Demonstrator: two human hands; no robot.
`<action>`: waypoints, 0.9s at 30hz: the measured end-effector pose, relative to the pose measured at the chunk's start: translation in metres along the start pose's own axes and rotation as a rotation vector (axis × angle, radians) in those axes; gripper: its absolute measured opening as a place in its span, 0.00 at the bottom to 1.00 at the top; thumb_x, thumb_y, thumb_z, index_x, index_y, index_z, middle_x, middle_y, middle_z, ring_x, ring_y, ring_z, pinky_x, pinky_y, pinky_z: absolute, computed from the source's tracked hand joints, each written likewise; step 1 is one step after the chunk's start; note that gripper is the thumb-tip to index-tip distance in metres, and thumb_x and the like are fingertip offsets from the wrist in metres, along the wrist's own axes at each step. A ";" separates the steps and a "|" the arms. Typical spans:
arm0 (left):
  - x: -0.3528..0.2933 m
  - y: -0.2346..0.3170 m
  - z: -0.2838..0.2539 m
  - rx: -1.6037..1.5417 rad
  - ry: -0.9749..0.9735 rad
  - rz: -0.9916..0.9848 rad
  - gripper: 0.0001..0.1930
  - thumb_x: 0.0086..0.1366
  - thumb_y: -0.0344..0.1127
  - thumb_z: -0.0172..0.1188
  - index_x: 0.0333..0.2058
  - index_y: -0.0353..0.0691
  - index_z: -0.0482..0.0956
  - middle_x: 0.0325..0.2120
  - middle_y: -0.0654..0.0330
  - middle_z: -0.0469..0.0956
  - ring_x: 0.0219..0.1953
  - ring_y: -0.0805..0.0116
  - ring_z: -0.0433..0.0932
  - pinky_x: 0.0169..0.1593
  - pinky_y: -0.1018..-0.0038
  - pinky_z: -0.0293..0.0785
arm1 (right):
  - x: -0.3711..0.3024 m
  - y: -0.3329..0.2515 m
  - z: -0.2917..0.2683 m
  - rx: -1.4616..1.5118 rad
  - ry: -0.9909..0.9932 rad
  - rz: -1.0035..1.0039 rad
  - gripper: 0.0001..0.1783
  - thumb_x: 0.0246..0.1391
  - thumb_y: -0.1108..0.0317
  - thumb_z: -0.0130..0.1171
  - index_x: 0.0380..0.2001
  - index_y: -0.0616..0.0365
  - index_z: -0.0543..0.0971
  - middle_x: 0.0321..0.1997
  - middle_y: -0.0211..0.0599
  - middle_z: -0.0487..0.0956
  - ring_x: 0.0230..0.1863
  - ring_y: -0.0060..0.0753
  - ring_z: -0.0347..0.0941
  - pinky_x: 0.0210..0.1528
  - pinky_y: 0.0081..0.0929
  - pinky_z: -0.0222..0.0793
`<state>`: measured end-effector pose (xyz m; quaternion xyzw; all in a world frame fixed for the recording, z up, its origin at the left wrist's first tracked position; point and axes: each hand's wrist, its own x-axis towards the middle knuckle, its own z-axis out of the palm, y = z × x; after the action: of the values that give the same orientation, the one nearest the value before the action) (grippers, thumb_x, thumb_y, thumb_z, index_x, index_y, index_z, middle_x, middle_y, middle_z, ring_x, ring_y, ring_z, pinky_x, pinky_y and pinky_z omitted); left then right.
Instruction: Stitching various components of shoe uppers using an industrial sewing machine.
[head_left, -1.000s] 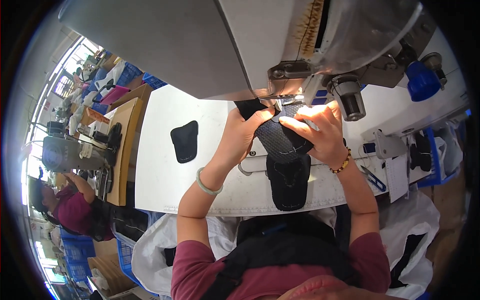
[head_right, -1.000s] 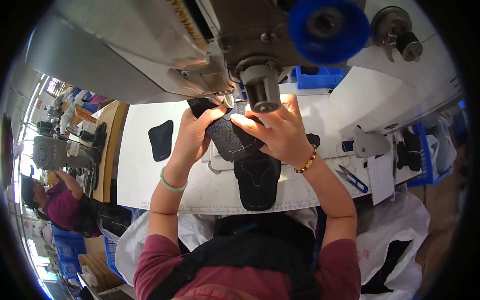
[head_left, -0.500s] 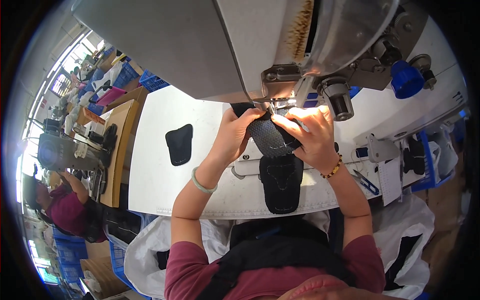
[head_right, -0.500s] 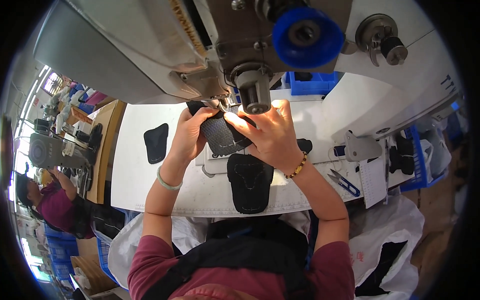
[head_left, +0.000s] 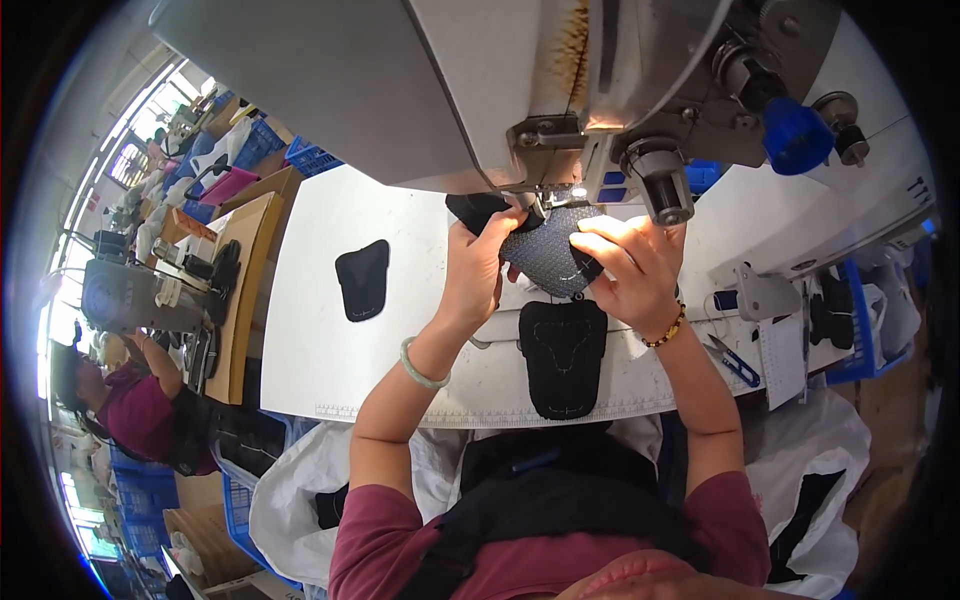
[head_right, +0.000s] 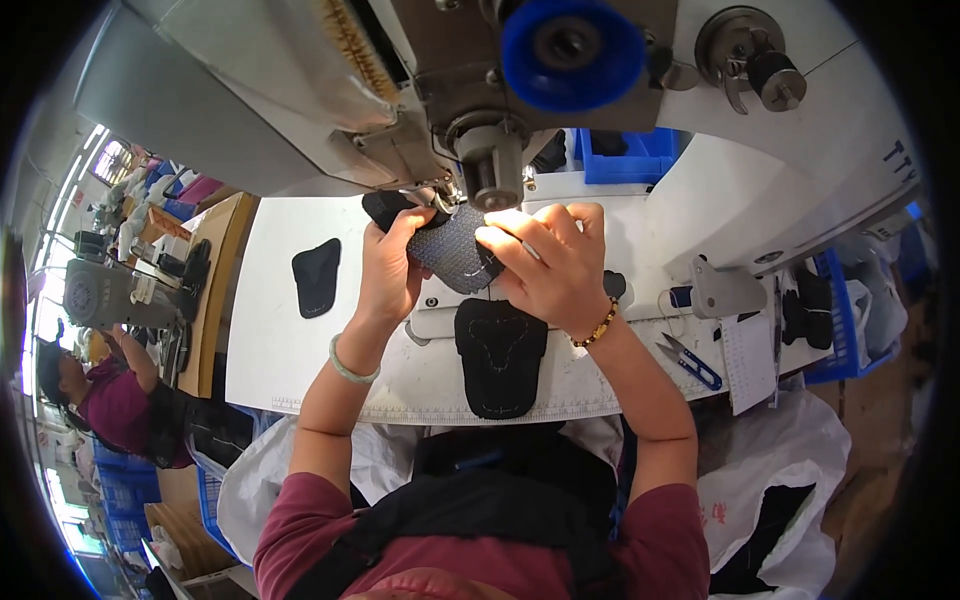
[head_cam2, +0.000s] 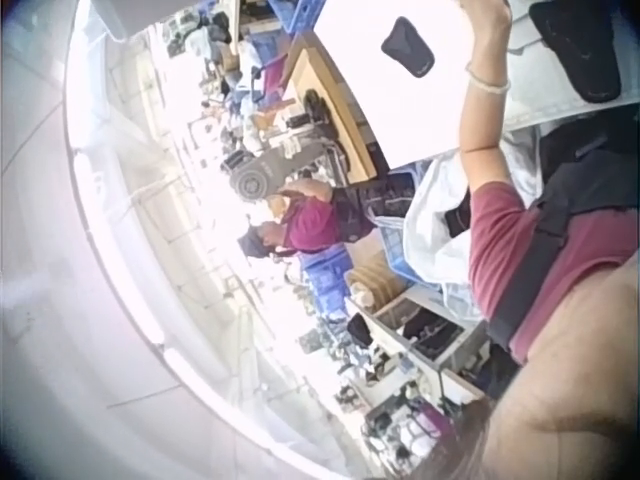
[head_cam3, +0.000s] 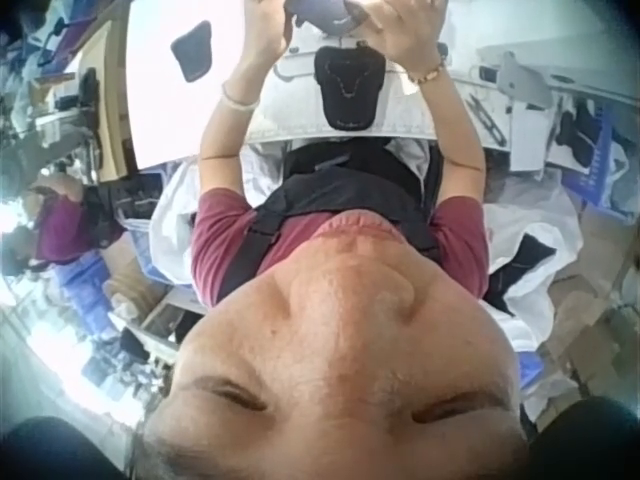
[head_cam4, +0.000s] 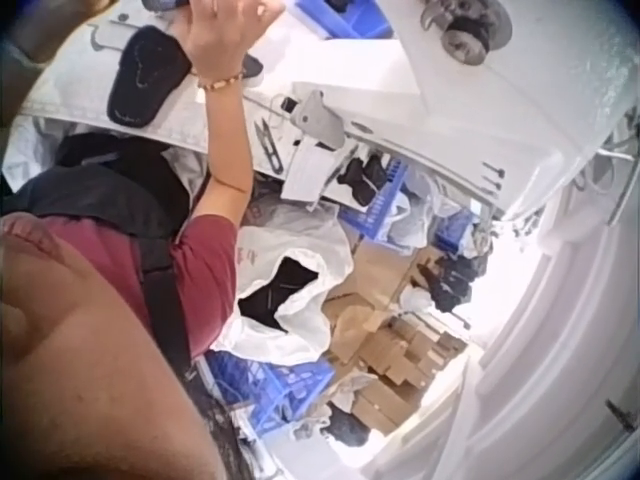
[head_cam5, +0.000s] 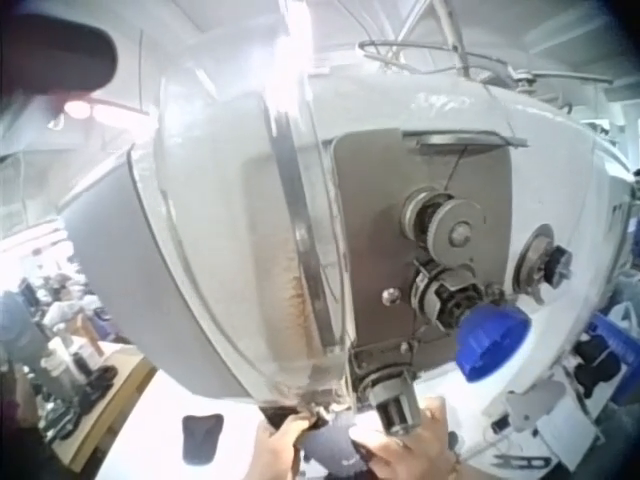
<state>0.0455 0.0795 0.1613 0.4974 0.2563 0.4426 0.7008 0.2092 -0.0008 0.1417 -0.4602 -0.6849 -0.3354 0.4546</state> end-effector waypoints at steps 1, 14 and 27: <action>0.000 -0.001 0.002 -0.012 0.039 0.011 0.06 0.61 0.32 0.52 0.30 0.39 0.77 0.20 0.68 0.74 0.16 0.82 0.68 0.15 0.83 0.58 | 0.001 0.001 0.000 -0.010 0.005 0.009 0.16 0.32 0.69 0.59 0.32 0.46 0.78 0.37 0.18 0.76 0.27 0.22 0.64 0.38 0.27 0.53; -0.008 -0.017 0.012 -0.020 0.153 0.159 0.08 0.62 0.33 0.52 0.29 0.35 0.77 0.20 0.72 0.69 0.20 0.86 0.62 0.22 0.85 0.56 | -0.003 0.002 -0.002 -0.054 -0.022 -0.057 0.18 0.32 0.70 0.60 0.34 0.44 0.78 0.40 0.19 0.74 0.33 0.24 0.65 0.39 0.28 0.55; -0.018 -0.028 0.049 0.214 0.441 0.508 0.09 0.64 0.30 0.51 0.34 0.31 0.77 0.25 0.68 0.75 0.24 0.83 0.66 0.26 0.82 0.62 | -0.006 0.005 0.000 -0.051 -0.014 0.033 0.21 0.31 0.75 0.58 0.36 0.45 0.78 0.40 0.20 0.76 0.36 0.28 0.66 0.41 0.30 0.54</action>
<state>0.0858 0.0374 0.1520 0.5085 0.3144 0.6700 0.4401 0.2146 -0.0014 0.1363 -0.4853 -0.6717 -0.3420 0.4431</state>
